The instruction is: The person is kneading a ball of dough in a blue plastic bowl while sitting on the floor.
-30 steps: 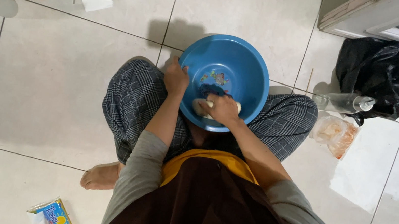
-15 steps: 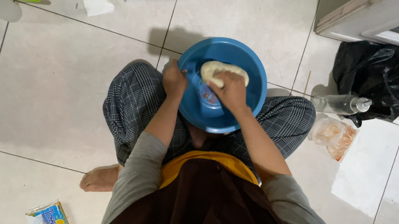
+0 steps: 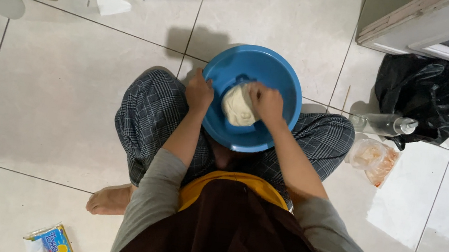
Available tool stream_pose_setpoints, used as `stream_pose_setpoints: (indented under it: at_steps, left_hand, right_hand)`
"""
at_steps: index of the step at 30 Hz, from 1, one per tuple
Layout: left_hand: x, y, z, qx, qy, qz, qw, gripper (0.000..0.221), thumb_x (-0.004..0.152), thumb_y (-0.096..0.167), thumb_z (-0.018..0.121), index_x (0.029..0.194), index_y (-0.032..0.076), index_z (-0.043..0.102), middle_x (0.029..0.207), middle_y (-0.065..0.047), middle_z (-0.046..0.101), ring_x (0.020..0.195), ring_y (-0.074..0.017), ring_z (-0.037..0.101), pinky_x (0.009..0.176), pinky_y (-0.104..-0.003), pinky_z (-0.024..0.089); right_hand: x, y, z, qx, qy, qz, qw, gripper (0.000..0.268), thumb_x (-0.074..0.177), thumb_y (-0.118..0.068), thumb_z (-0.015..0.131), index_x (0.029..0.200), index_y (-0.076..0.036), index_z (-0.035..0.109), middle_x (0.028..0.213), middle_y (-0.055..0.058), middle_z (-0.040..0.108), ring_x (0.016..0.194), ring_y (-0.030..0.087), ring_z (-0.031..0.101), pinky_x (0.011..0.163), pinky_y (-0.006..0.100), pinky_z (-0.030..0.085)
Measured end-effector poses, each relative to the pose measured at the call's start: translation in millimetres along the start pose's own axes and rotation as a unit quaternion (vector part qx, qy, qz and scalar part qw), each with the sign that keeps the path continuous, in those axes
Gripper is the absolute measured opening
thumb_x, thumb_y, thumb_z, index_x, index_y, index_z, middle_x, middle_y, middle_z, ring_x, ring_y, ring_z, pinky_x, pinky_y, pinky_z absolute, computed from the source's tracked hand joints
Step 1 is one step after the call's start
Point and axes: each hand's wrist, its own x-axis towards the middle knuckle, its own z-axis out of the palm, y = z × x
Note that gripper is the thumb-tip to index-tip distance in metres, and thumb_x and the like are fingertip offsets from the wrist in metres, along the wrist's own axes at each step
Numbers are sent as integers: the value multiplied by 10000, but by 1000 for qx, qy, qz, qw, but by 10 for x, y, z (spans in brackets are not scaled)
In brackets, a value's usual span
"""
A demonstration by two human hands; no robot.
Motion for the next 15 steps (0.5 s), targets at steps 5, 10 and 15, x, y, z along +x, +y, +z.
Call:
stream_pose_setpoints:
  at_steps: [5, 10, 15]
  left_hand:
    - [0, -50, 37, 9, 6, 3, 1000, 476, 1018, 197, 658, 1398, -47, 507, 1064, -251, 693, 903, -382, 749, 667, -465, 667]
    - [33, -71, 64, 6, -1, 3, 1000, 488, 1025, 218, 646, 1413, -37, 496, 1108, -239, 686, 925, -371, 741, 673, -456, 661]
    - [57, -84, 111, 51, -37, -50, 997, 509, 1036, 278, 629, 1446, 11, 493, 1181, -231, 684, 956, -359, 747, 692, -450, 667]
  right_hand:
    - [600, 334, 639, 38, -26, 8, 999, 311, 1050, -365, 553, 1093, -136, 759, 940, 122, 760, 883, 365, 741, 741, 474, 582]
    - [408, 374, 987, -153, -64, -11, 986, 529, 1046, -522, 432, 910, -162, 795, 861, 128, 734, 793, 350, 735, 722, 507, 593]
    - [-127, -100, 404, -121, 6, -119, 985, 356, 974, -389, 503, 856, -169, 756, 817, 98, 725, 778, 337, 710, 662, 517, 558]
